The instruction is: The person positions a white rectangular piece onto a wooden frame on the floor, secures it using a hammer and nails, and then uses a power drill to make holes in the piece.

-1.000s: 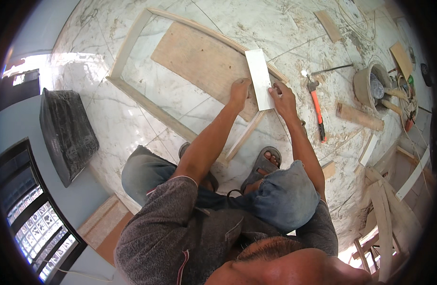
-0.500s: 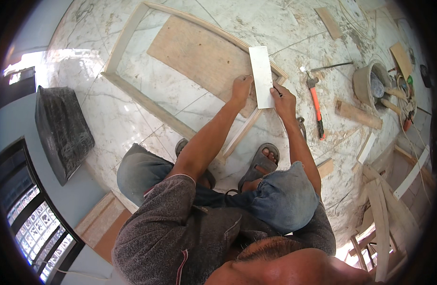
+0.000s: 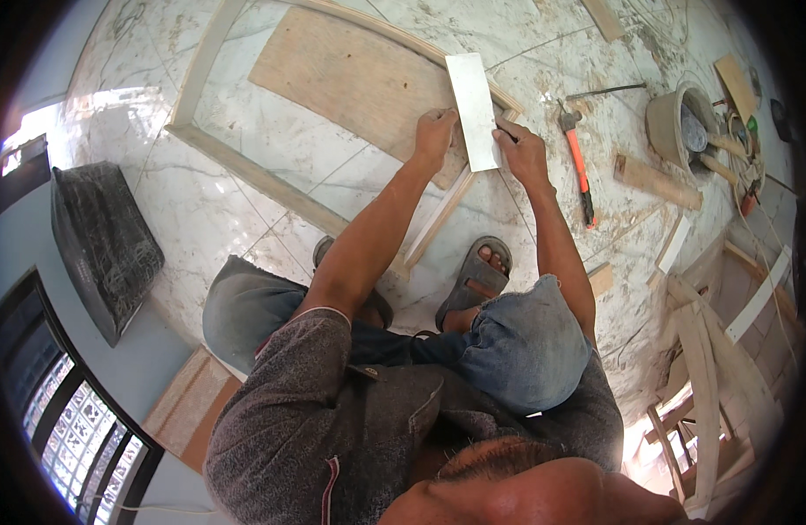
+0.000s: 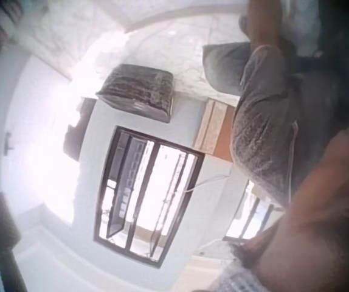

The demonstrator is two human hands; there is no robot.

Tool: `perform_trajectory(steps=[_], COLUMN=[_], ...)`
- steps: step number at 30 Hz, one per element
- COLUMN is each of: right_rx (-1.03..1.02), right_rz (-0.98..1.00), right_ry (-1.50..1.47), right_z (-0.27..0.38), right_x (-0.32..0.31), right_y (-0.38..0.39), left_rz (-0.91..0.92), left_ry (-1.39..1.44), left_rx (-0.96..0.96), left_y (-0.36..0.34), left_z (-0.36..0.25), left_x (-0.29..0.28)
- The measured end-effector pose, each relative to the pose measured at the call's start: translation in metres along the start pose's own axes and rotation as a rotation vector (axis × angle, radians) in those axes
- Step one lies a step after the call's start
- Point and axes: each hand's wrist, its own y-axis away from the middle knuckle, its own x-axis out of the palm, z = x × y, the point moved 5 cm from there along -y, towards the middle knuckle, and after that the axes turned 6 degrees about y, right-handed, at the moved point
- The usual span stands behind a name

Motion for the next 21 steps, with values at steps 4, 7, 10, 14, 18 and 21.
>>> perform_trajectory(steps=[4,7,10,14,18,21], right_rx=[-0.003,-0.016,-0.042,-0.077,-0.053,-0.049], right_rz=[-0.011,-0.029,-0.057,-0.07,-0.081,-0.079], right_ry=[-0.07,-0.05,-0.042,-0.019,-0.025,-0.065], right_z=[-0.0039,-0.0017,0.0024,0.0013,0.0039,-0.0003], right_x=[0.0018,0.0012,-0.0011,-0.0023,-0.0044,-0.004], right_y=[-0.0006,0.0024,0.0064,0.0039,0.0051,0.0063], left_rz=[-0.012,-0.011,-0.017,-0.001,0.002,-0.003], left_ry=[0.012,-0.008,-0.024,-0.026,-0.045,-0.056], left_rx=[0.0,0.002,-0.022,-0.032,-0.029,-0.025], left_y=[-0.0033,-0.004,-0.0005,0.0016,0.0,0.0002], left_z=[0.0041,0.0047,0.0034,0.0026,0.0046,0.0044], left_x=[-0.0023,-0.0018,0.0039,0.0054,0.0049,0.0066])
